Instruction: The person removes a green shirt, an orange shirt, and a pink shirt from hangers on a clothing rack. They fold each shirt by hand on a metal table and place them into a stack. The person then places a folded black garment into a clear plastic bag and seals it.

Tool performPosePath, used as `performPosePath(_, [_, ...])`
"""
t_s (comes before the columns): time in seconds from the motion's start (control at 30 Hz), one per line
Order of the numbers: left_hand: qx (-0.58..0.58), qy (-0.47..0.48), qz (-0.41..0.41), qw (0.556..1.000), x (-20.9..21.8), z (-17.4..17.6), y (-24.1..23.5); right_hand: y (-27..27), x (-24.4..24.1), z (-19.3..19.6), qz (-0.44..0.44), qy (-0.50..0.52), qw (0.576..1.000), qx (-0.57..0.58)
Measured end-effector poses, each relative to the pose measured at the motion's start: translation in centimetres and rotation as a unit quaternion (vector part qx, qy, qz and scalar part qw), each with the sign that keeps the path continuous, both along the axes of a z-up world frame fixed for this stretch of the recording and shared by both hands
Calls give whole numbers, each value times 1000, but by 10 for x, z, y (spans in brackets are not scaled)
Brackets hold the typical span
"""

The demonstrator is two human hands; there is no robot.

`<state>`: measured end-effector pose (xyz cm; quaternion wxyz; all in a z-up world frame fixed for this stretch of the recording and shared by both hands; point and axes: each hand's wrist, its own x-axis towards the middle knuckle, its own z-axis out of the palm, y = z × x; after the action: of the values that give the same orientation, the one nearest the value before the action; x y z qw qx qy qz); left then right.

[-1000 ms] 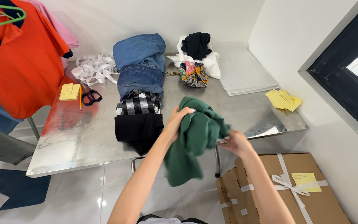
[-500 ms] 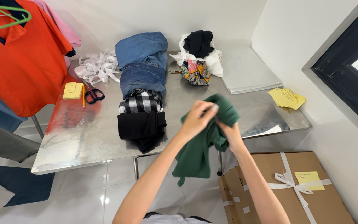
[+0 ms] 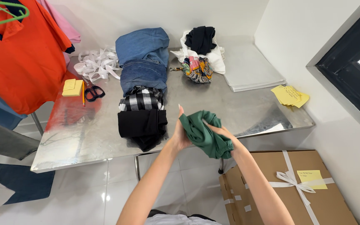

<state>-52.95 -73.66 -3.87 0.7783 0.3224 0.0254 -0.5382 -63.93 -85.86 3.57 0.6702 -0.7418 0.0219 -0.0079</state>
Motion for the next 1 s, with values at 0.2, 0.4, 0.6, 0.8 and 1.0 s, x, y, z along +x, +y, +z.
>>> performPosePath(0.2, [0,-24,41,999,1,18,7,-36,29,-19,-16,347,936,51])
performPosePath(0.4, [186,-216,-140,948,-24,89,16,-53,26,-33,171,335,925,-54])
performPosePath(0.6, [274,-604,-256,703,-19,46,-3,-77,46,-82,93,340,927,129])
performPosePath(0.8, [300,-782,-256,482,-9,3,-13,-97,70,-129,11,334,891,308])
performPosePath(1.0, [224,-702,22,676,37,-77,-8,-129,90,-167,-62,327,832,443])
